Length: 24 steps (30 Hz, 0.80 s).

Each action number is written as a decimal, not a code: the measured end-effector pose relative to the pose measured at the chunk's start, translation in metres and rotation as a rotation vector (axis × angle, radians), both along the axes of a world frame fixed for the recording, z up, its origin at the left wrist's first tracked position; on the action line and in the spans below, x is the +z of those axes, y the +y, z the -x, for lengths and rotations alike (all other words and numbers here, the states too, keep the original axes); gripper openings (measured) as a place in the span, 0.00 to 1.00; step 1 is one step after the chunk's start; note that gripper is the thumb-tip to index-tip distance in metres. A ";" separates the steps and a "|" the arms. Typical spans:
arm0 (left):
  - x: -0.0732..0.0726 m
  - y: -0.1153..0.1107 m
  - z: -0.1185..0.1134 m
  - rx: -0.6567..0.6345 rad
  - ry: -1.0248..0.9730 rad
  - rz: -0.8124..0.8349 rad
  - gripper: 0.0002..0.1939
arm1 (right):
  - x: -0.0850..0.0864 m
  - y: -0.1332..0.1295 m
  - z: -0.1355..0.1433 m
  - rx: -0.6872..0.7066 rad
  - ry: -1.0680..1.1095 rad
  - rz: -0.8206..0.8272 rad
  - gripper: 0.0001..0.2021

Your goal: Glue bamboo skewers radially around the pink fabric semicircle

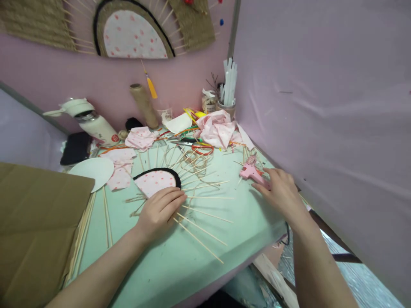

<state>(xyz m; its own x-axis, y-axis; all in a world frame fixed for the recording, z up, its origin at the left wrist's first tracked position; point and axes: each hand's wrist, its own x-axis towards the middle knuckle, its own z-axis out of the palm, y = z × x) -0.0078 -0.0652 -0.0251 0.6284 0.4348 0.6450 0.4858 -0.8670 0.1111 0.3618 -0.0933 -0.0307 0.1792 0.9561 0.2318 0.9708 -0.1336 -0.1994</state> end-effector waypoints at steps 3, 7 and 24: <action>-0.002 -0.001 -0.002 -0.003 0.004 0.009 0.14 | -0.004 0.004 0.004 -0.004 -0.004 0.022 0.30; -0.003 0.000 -0.004 -0.005 0.001 0.017 0.13 | -0.006 0.012 0.006 -0.015 -0.017 0.067 0.27; -0.004 0.000 -0.002 -0.019 -0.009 0.066 0.14 | 0.037 -0.008 0.011 -0.138 0.420 0.020 0.25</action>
<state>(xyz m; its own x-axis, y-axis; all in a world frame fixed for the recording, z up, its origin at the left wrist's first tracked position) -0.0060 -0.0655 -0.0291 0.6314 0.4650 0.6206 0.4685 -0.8665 0.1726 0.3513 -0.1012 0.0063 0.3799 0.9203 0.0934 0.7791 -0.2639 -0.5686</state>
